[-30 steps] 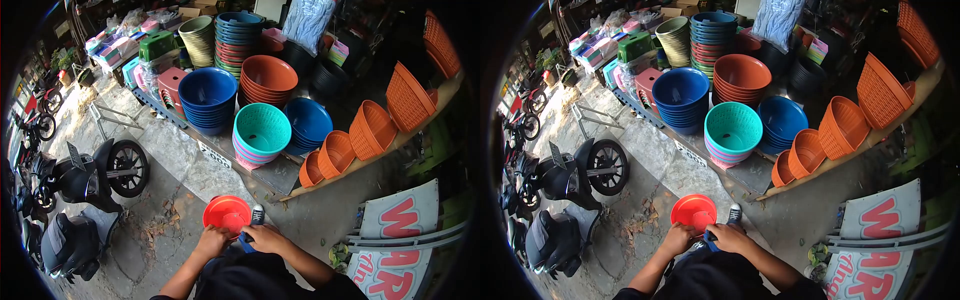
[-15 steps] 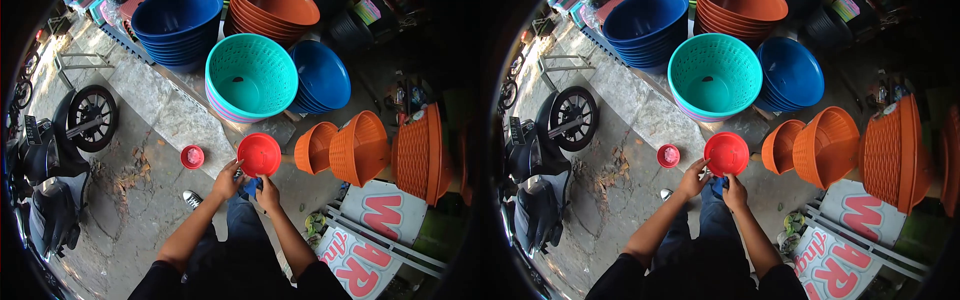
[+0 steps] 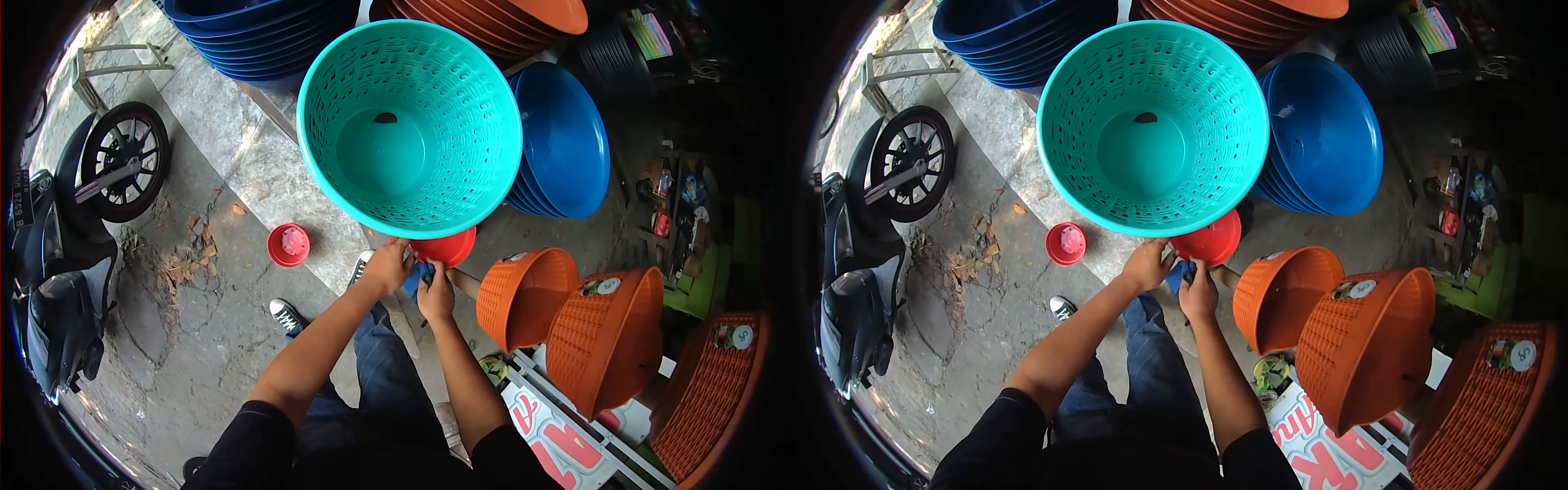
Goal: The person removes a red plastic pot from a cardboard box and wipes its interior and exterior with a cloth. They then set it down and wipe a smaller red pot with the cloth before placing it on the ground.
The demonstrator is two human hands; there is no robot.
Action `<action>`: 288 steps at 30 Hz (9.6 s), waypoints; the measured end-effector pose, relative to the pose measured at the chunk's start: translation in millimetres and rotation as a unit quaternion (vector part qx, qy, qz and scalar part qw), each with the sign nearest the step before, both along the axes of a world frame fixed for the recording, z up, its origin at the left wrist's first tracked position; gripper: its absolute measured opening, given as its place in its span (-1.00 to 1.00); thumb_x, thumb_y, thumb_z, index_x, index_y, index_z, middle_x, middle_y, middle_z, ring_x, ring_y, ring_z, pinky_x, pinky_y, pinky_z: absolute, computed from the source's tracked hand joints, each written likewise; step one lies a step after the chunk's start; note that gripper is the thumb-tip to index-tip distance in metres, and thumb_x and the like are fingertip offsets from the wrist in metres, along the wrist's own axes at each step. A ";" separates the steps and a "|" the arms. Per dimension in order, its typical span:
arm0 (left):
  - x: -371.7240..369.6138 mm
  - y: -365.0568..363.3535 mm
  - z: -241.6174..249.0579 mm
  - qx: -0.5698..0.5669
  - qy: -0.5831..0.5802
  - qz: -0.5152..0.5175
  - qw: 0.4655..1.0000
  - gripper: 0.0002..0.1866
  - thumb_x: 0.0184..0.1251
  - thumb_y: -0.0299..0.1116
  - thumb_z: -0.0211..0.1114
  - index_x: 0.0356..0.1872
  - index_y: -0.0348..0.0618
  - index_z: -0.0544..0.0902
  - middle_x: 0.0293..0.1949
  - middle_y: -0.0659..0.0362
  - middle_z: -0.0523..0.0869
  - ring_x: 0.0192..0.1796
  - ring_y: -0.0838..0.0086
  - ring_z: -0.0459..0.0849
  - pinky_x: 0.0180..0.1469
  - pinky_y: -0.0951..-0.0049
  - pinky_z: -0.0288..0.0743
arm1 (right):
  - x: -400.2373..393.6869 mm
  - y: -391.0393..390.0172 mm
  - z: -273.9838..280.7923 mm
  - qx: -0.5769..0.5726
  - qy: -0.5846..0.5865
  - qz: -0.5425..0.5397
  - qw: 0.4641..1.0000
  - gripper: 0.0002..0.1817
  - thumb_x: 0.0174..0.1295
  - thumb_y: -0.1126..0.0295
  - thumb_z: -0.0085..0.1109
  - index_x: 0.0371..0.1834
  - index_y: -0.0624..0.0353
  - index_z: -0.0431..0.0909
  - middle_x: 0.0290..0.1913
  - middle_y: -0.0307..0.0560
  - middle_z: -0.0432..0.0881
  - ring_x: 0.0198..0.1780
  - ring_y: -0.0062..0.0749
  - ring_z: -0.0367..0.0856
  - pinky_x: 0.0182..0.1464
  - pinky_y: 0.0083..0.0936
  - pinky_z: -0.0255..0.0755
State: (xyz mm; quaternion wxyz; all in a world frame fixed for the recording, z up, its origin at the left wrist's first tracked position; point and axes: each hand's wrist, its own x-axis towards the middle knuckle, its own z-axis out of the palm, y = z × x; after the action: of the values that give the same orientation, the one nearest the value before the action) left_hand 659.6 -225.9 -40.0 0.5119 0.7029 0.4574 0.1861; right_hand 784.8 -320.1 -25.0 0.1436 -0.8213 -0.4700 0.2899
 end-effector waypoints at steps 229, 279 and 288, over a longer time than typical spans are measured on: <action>-470.3 -171.9 354.7 -0.004 -0.251 0.219 0.943 0.07 0.19 0.58 -0.50 0.13 -0.25 0.54 -0.15 0.23 0.68 -0.14 0.58 0.59 -0.10 0.49 0.52 | -390.4 -48.4 429.4 0.266 -0.109 0.671 0.683 0.11 -0.17 -0.07 0.42 0.55 -0.20 0.10 0.59 -0.17 0.02 0.58 -0.07 -0.06 0.51 0.00 -0.23; -452.8 -179.0 342.5 -0.217 -0.470 0.289 0.805 -0.39 0.28 -0.14 0.40 0.24 -0.26 0.44 0.10 0.04 0.64 0.08 0.33 0.66 0.18 0.19 0.54 | -355.0 38.7 385.4 -0.132 0.560 0.295 0.763 -0.44 0.46 0.11 -0.12 0.32 0.35 0.39 0.26 0.09 0.52 0.22 -0.37 0.47 0.34 -0.40 0.25; -439.0 -174.0 353.6 -0.181 -0.525 0.327 0.765 -0.32 0.35 -0.01 0.28 0.36 -0.17 0.34 0.26 0.00 0.53 0.28 0.18 0.54 0.31 0.03 0.43 | -363.0 -39.0 403.2 0.281 0.120 0.480 0.823 -0.22 0.28 0.12 -0.09 0.57 0.13 0.01 0.59 0.09 -0.04 0.60 0.12 -0.21 0.53 0.04 -0.41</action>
State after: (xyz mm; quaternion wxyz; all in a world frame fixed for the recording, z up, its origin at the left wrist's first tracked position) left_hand 220.6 -399.9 313.7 0.6981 0.1978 0.3448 0.5956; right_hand 421.8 -359.1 378.1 0.2662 -0.3749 -0.8448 0.2736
